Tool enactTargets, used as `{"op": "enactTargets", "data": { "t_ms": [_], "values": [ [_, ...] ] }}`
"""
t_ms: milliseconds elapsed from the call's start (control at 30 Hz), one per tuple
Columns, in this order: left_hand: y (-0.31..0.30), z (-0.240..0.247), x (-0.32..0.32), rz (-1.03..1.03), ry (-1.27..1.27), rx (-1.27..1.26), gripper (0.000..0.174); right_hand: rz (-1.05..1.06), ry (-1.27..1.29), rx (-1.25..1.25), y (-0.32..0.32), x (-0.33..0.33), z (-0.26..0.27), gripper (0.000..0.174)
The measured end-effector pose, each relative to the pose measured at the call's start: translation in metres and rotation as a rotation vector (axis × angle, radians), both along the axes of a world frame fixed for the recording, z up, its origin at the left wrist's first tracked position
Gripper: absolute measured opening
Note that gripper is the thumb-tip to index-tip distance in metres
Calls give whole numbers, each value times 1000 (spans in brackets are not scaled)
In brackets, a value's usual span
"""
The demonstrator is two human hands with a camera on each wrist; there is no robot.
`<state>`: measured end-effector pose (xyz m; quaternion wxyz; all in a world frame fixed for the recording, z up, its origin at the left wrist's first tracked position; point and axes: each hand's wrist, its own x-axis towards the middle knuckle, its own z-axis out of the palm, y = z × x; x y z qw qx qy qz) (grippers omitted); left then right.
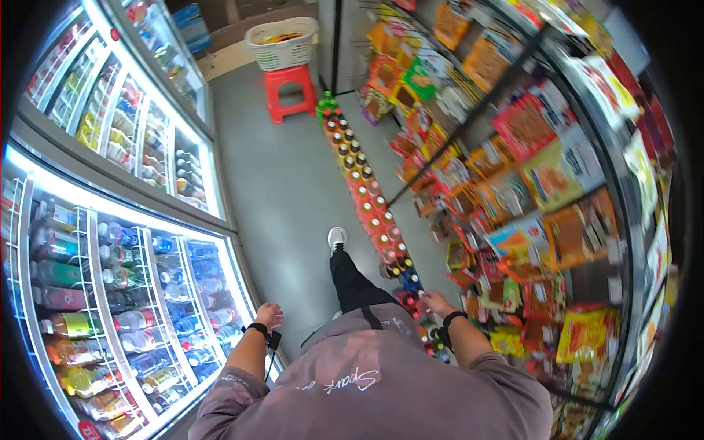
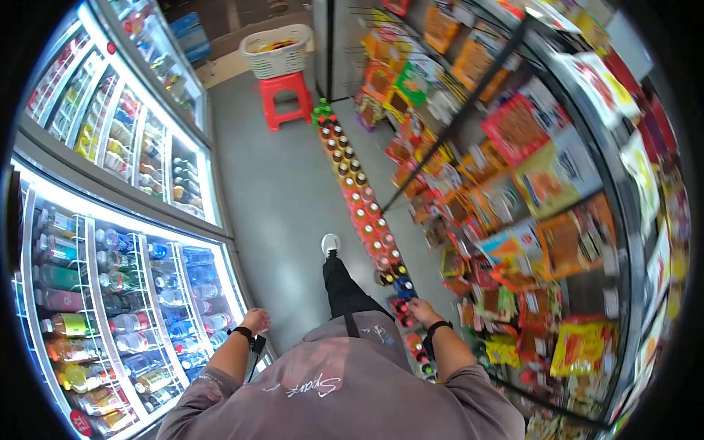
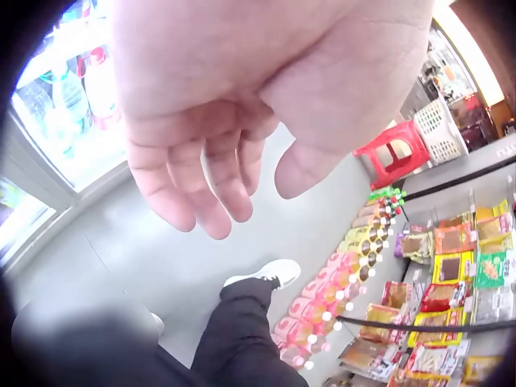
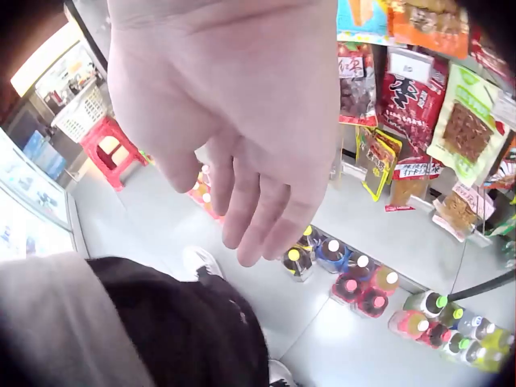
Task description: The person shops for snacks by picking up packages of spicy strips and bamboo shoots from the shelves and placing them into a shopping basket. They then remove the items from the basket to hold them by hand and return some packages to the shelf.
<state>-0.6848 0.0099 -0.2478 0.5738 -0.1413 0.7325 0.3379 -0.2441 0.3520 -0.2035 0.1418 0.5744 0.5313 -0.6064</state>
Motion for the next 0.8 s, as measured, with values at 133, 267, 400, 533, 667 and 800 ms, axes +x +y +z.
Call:
{"op": "enactTargets", "data": {
  "t_ms": [133, 267, 400, 533, 667, 800],
  "values": [
    [10, 1, -66, 141, -8, 5, 25, 99, -160, -142, 70, -57, -67, 34],
    [28, 34, -142, 269, -98, -53, 33, 141, -171, -175, 148, -173, -57, 33],
    [78, 50, -216, 374, 29, 97, 35, 217, 160, 38, 254, -300, -62, 23],
    [163, 71, -282, 369, 103, 101, 37, 51, 383, 33, 350, -434, -66, 24],
    [220, 46, -357, 268, 6, 106, 33, -139, 450, -28, 396, -568, 14, 27],
    [260, -11, -457, 284, -69, 96, 28, -217, 472, -26, 432, -675, 44, 29]
  ]
}}
